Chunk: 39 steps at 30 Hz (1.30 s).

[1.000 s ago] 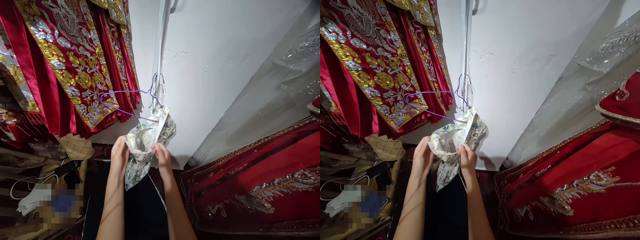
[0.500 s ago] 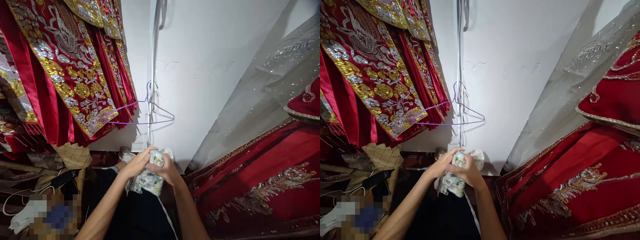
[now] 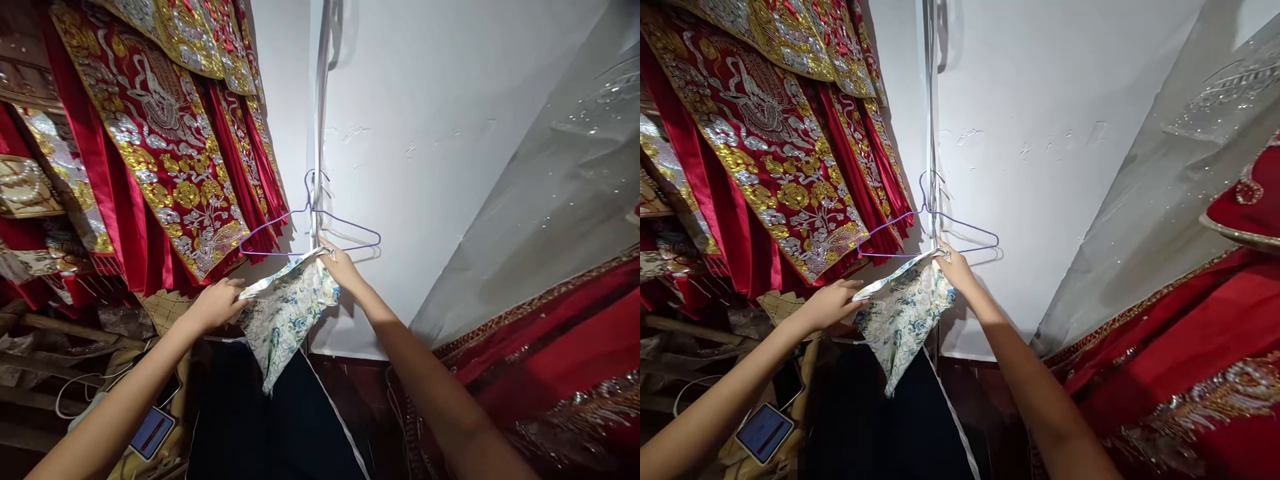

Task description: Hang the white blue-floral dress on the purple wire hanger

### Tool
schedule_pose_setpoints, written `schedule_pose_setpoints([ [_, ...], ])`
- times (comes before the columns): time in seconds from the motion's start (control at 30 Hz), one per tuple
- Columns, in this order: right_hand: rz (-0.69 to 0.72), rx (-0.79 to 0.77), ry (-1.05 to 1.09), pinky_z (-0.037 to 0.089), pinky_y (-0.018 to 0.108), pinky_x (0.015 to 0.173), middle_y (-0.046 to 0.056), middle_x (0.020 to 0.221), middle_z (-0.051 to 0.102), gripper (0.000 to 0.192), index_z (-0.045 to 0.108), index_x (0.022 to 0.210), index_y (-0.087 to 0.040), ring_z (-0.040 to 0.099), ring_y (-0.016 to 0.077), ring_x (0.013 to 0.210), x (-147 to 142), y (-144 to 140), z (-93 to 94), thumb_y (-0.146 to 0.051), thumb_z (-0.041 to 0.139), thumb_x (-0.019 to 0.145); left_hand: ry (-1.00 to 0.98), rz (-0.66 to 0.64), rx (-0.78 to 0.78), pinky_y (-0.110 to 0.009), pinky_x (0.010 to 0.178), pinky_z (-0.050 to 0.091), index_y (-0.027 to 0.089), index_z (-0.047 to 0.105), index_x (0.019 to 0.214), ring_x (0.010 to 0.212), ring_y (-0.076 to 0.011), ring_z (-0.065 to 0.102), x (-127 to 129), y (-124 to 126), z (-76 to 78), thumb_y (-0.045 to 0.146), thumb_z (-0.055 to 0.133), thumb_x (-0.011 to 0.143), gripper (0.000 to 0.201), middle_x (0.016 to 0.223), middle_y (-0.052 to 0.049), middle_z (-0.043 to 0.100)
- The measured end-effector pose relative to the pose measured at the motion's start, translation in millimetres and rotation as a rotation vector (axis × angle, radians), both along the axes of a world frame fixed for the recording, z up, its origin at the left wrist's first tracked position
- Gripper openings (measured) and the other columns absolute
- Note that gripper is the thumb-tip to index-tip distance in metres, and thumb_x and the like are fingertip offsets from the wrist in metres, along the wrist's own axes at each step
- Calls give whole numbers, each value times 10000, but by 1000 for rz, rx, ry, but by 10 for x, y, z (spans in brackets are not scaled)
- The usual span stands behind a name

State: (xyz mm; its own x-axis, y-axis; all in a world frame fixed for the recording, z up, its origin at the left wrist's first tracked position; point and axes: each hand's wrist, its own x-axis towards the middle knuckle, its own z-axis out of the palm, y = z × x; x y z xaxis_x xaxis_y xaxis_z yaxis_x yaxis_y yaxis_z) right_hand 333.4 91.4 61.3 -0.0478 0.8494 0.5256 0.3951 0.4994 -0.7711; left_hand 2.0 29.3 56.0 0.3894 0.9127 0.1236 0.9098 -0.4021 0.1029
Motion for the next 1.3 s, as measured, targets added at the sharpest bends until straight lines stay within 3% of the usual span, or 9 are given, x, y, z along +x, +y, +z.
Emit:
schedule_pose_setpoints([
  [0.13,13,-47,-30,447,278,660,15,681,665,198,713,764,-184,561,186,660,134,-35,-122,-298,559,816,24,143,55,-448,956,472,195,730,903,1201,-348,597,35,39,45,385,406,945,378,1309,-149,653],
  [0.3,34,-41,-64,310,234,507,-23,682,609,175,717,840,-183,442,126,562,361,-399,46,-267,565,819,-58,236,43,-437,841,513,168,702,1046,950,-346,703,138,169,154,378,340,966,426,1017,-181,739],
  [0.53,164,-24,-58,356,240,574,-18,673,611,191,713,787,-165,506,141,620,275,-496,255,-301,592,847,-737,-79,210,-355,983,481,168,660,1220,1137,-242,633,294,522,580,361,377,971,424,1260,-104,680],
  [0.7,277,-30,-58,466,328,933,63,1075,748,297,764,1066,-197,664,230,1030,257,-554,244,-239,575,841,-734,-305,143,-318,838,523,165,625,1244,928,-203,667,631,667,812,370,505,940,386,1035,-87,719],
  [0.8,67,77,-40,478,337,943,88,1130,731,506,648,1322,-205,658,226,1047,416,-600,219,-205,546,827,-615,-300,184,-322,828,512,154,604,1251,864,-204,665,692,718,836,282,470,939,363,927,-69,714],
  [0.93,-347,161,-15,498,316,651,68,882,724,832,358,1540,-140,622,199,696,762,-502,272,-255,638,765,-439,-253,277,-342,883,492,178,620,1196,986,-250,658,622,790,877,247,446,935,321,1118,-101,703],
  [1.03,-448,156,-117,449,295,613,43,759,678,508,690,1196,-98,584,188,665,1028,-352,455,-321,686,739,-315,-258,276,-359,858,491,186,584,1229,1034,-275,639,604,832,924,254,399,958,335,1179,-124,671],
  [1.13,-224,-44,-258,367,267,524,-7,547,544,291,673,636,-140,512,155,559,1240,-302,743,-410,737,723,-280,-186,347,-360,791,480,192,583,1201,967,-274,633,602,842,954,280,371,974,323,1131,-133,656],
  [1.3,269,-446,-13,486,310,543,61,645,683,406,708,719,-135,623,203,583,1213,-385,1035,-492,866,606,-529,-54,483,-314,749,449,190,584,1111,859,-223,626,541,801,1007,411,381,996,322,974,-79,677],
])
